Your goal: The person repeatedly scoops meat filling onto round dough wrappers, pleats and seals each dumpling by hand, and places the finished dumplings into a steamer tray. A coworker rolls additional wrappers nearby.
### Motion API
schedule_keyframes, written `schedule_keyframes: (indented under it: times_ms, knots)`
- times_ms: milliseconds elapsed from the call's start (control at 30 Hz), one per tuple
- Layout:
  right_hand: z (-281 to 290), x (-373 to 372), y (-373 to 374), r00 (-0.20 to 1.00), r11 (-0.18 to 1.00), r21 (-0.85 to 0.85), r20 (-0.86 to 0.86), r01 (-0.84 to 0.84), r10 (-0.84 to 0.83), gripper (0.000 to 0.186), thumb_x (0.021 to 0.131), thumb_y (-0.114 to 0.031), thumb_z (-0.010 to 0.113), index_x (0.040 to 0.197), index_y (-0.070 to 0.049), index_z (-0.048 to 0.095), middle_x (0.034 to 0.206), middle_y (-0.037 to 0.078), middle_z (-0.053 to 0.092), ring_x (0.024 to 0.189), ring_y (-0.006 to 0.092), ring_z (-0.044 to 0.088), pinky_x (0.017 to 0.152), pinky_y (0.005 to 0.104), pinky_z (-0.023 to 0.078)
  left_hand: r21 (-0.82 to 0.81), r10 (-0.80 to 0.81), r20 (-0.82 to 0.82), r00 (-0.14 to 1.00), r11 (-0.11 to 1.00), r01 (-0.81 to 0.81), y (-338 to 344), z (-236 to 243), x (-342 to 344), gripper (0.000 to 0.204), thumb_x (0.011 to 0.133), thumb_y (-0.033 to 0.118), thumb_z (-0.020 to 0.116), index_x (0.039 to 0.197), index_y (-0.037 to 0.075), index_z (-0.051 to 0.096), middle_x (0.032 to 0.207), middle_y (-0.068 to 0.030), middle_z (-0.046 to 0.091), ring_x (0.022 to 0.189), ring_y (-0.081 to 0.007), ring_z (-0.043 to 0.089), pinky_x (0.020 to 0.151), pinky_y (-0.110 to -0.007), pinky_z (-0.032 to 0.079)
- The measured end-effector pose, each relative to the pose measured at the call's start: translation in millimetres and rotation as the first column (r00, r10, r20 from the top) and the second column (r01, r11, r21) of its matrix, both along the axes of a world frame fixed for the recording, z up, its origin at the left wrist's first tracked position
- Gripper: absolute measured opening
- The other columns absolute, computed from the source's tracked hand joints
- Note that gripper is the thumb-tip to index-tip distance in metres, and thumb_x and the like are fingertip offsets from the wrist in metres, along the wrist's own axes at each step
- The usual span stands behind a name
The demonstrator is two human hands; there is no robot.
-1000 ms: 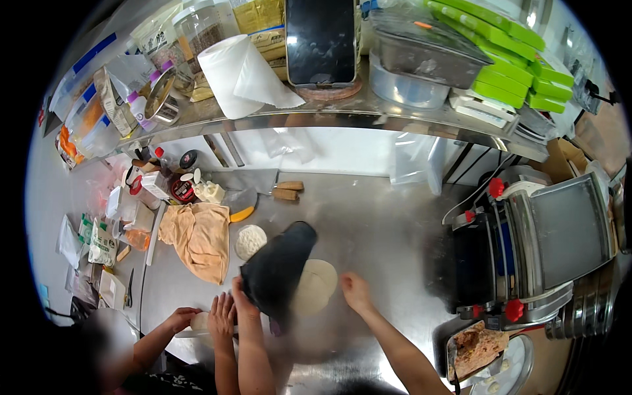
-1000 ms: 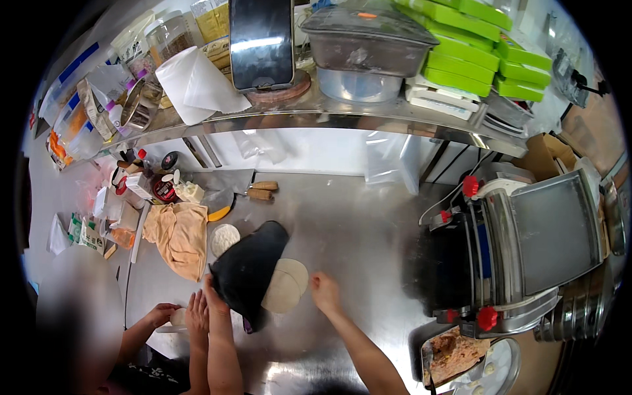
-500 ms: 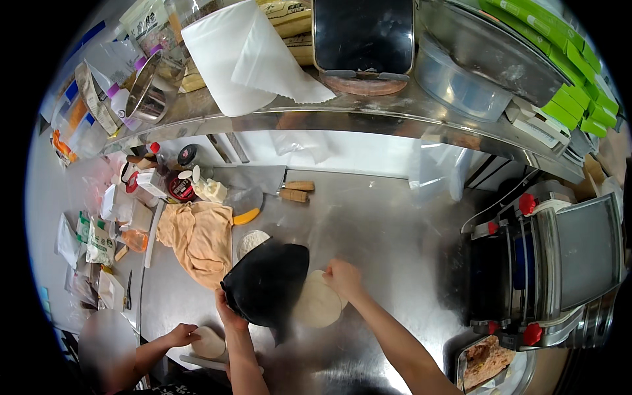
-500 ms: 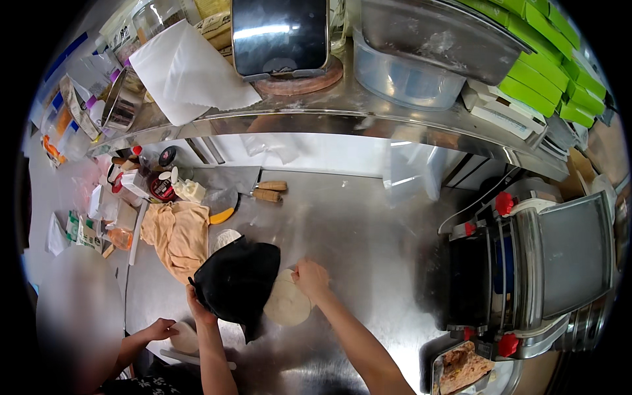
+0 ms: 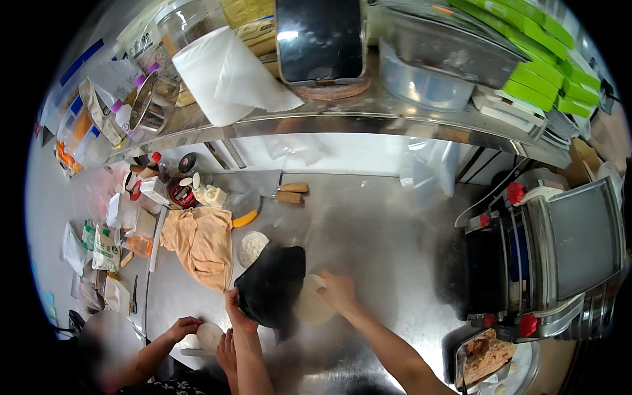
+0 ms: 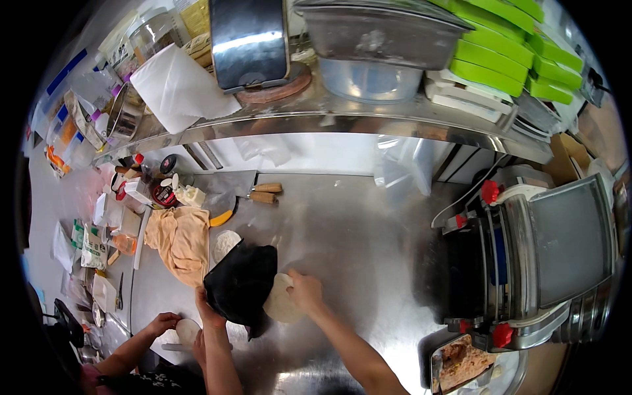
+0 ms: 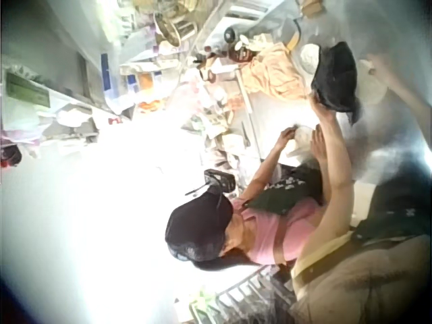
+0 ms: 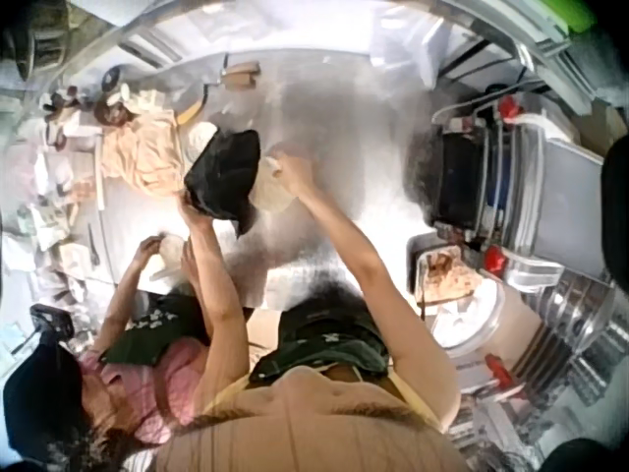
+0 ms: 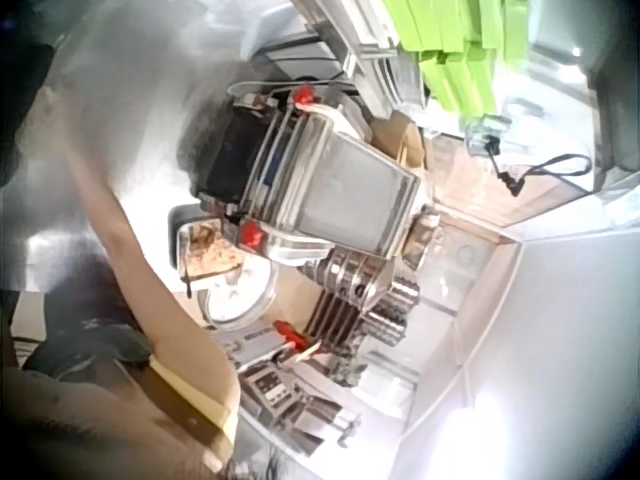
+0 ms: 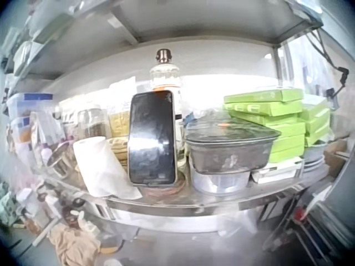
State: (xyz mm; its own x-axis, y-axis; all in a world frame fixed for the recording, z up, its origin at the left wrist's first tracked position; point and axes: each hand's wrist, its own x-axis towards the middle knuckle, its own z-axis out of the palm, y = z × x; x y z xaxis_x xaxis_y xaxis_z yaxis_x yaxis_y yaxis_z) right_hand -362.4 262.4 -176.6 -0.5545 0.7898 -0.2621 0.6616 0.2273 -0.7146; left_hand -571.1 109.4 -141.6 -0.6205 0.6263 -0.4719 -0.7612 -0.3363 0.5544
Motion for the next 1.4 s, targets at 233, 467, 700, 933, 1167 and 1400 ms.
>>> schedule_keyframes:
  times_ms: [233, 467, 700, 933, 1167, 1400]
  knots:
    - [-8, 165, -81, 0.639, 0.633, -0.514, -0.196, 0.579, -0.744, 0.042, 0.069, -0.013, 0.078, 0.102, 0.006, 0.062, 0.086, 0.012, 0.067, 0.076, 0.0175, 0.064, 0.067, 0.0312, 0.052, -0.074, -0.637, -0.343, 0.690, 0.751, 0.656, 33, 35, 118, 0.017, 0.082, 0.017, 0.059, 0.097, 0.012, 0.055, 0.126, -0.0128, 0.059, 0.093, -0.0153, 0.059, 0.081, -0.025, 0.048]
    - [-12, 320, -166, 0.566, 0.538, -0.279, 0.025, 0.795, -0.824, 0.039, 0.070, -0.017, 0.079, 0.097, 0.007, 0.063, 0.082, 0.013, 0.066, 0.071, 0.0172, 0.063, 0.064, 0.0310, 0.051, -0.562, -0.532, -0.826, -0.186, 0.758, 0.331, 59, -14, 264, 0.022, 0.076, 0.010, 0.072, 0.095, 0.006, 0.060, 0.091, -0.0104, 0.060, 0.080, -0.0254, 0.061, 0.068, -0.035, 0.051]
    - [-27, 337, -235, 0.231, 0.141, -0.735, 0.022, 0.663, -0.973, 0.030, 0.083, -0.005, 0.068, 0.107, 0.010, 0.059, 0.091, 0.016, 0.066, 0.076, 0.0253, 0.067, 0.061, 0.0374, 0.059, -0.697, -0.474, -0.672, -0.569, 0.665, 0.268, 47, -49, 356, 0.028, 0.075, 0.019, 0.073, 0.099, 0.009, 0.063, 0.095, -0.0098, 0.058, 0.083, -0.0296, 0.062, 0.071, -0.038, 0.052]
    - [-45, 350, -276, 0.352, 0.288, -0.466, 0.056, 0.836, -0.934, 0.022, 0.082, -0.006, 0.069, 0.095, 0.008, 0.059, 0.084, 0.014, 0.067, 0.073, 0.0203, 0.066, 0.058, 0.0295, 0.052, -0.735, -0.652, -0.679, -0.339, 0.597, 0.322, 42, -50, 357, 0.028, 0.074, 0.014, 0.075, 0.099, 0.010, 0.064, 0.089, -0.0078, 0.059, 0.075, -0.0254, 0.062, 0.066, -0.037, 0.051]
    - [100, 346, -246, 0.634, 0.636, -0.318, -0.123, 0.704, -0.763, 0.018, 0.084, -0.007, 0.067, 0.094, 0.003, 0.057, 0.074, 0.012, 0.066, 0.070, 0.0195, 0.066, 0.064, 0.0312, 0.052, -0.651, -0.869, -0.451, 0.205, 0.477, 0.591, 2, -36, 371, 0.022, 0.095, 0.022, 0.058, 0.103, 0.001, 0.063, 0.089, -0.0065, 0.069, 0.076, -0.0189, 0.066, 0.070, -0.032, 0.051]
    - [161, 415, -229, 0.687, 0.735, -0.246, -0.261, 0.632, -0.678, 0.014, 0.087, -0.001, 0.062, 0.100, 0.001, 0.060, 0.086, 0.013, 0.068, 0.077, 0.0201, 0.067, 0.068, 0.0302, 0.052, 0.644, -0.821, 0.513, -0.252, 0.173, 0.746, -81, -63, 462, 0.059, 0.098, 0.048, 0.041, 0.135, 0.002, 0.046, 0.134, -0.0119, 0.051, 0.121, -0.0229, 0.052, 0.101, -0.041, 0.045]
